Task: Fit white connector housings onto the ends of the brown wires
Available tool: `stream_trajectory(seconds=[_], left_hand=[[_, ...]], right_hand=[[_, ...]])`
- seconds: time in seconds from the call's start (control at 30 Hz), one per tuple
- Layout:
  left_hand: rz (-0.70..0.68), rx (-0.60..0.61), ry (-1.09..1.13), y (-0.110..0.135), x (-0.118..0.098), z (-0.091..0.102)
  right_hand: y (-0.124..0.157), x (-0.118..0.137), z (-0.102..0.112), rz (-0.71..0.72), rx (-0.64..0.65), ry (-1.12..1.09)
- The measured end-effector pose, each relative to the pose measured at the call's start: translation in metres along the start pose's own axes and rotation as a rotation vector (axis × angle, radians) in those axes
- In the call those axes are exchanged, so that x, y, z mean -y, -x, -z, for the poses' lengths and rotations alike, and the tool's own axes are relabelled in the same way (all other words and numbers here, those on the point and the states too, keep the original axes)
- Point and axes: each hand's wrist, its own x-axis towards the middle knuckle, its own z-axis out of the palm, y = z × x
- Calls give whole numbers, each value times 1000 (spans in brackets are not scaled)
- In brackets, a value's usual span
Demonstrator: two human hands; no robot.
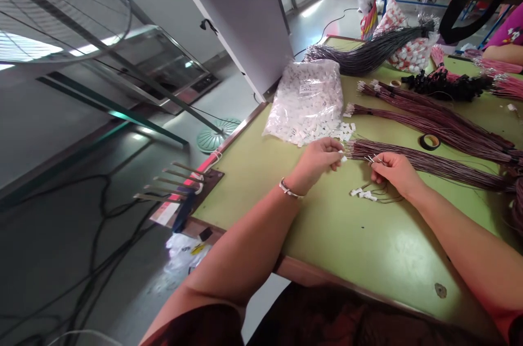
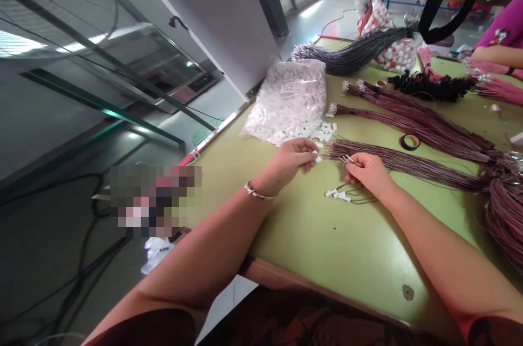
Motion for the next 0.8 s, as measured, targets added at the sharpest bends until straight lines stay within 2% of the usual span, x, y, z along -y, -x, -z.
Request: stream_trajectory(seconds=[0.1, 0.17, 0.3, 0.53, 0.8], left_hand=[[98, 141, 225, 5, 1, -14], [159, 147, 321, 5, 2, -20], [255, 169, 501, 4, 4, -20], [227, 240, 511, 6, 6, -20], [206, 241, 448, 5, 7, -18]], right_hand=[[2, -1, -3, 22, -6, 69], [3, -1, -5, 42, -9, 103], [6, 1, -8, 72, -103, 87], [7, 3, -12, 118, -131, 125], [8, 0, -10, 132, -153, 125]])
